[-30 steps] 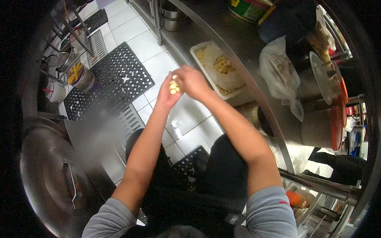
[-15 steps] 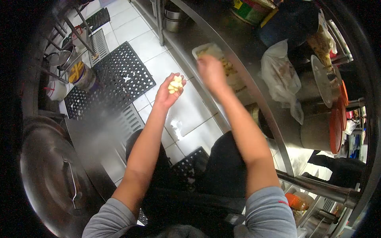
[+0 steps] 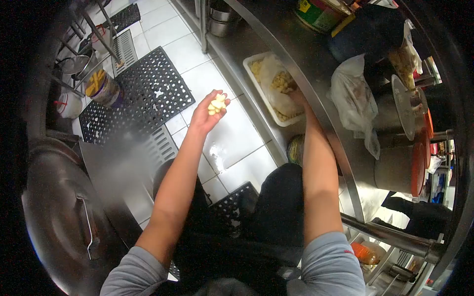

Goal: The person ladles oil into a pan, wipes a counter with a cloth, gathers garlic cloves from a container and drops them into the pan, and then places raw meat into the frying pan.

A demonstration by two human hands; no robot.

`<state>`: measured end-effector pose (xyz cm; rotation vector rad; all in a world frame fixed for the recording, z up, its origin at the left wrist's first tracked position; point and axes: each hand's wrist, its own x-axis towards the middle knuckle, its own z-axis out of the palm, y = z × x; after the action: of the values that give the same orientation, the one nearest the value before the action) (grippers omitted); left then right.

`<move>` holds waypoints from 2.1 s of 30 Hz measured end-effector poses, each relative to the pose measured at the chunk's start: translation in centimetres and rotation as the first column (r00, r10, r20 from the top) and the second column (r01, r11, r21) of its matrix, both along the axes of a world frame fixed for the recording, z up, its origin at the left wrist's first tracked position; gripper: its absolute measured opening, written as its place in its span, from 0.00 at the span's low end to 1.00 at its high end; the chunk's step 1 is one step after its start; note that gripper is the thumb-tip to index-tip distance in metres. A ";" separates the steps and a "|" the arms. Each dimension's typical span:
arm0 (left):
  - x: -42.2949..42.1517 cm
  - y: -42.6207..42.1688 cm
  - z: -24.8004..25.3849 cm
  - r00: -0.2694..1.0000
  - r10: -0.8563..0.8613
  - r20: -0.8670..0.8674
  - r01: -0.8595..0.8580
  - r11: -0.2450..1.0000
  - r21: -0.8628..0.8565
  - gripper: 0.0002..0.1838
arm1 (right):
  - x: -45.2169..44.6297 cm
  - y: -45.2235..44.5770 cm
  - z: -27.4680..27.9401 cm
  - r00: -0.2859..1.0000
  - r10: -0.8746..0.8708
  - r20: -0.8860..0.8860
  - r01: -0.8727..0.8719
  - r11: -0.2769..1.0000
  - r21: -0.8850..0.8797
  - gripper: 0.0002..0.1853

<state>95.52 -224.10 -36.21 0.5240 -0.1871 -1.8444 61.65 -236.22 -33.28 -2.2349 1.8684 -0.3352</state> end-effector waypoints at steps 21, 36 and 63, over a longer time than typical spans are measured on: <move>0.2 0.0 -0.4 0.999 -0.010 0.053 0.010 1.000 -0.010 0.14 | 1.1 1.8 0.7 0.965 -0.141 0.219 0.161 0.984 -0.076 0.32; 0.2 0.1 -0.1 0.997 -0.027 0.079 0.029 0.999 -0.028 0.12 | 0.3 1.1 -1.0 0.996 -0.044 0.074 0.061 0.968 -0.245 0.22; -0.6 -0.2 -0.2 0.997 -0.032 0.076 0.033 0.999 -0.014 0.15 | 2.9 -1.0 -2.0 0.968 -0.111 0.224 0.131 0.989 -0.074 0.16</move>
<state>94.95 -224.32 -36.42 0.5838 -0.2625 -1.8546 64.58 -237.19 -35.26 -2.0436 1.9082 -0.6687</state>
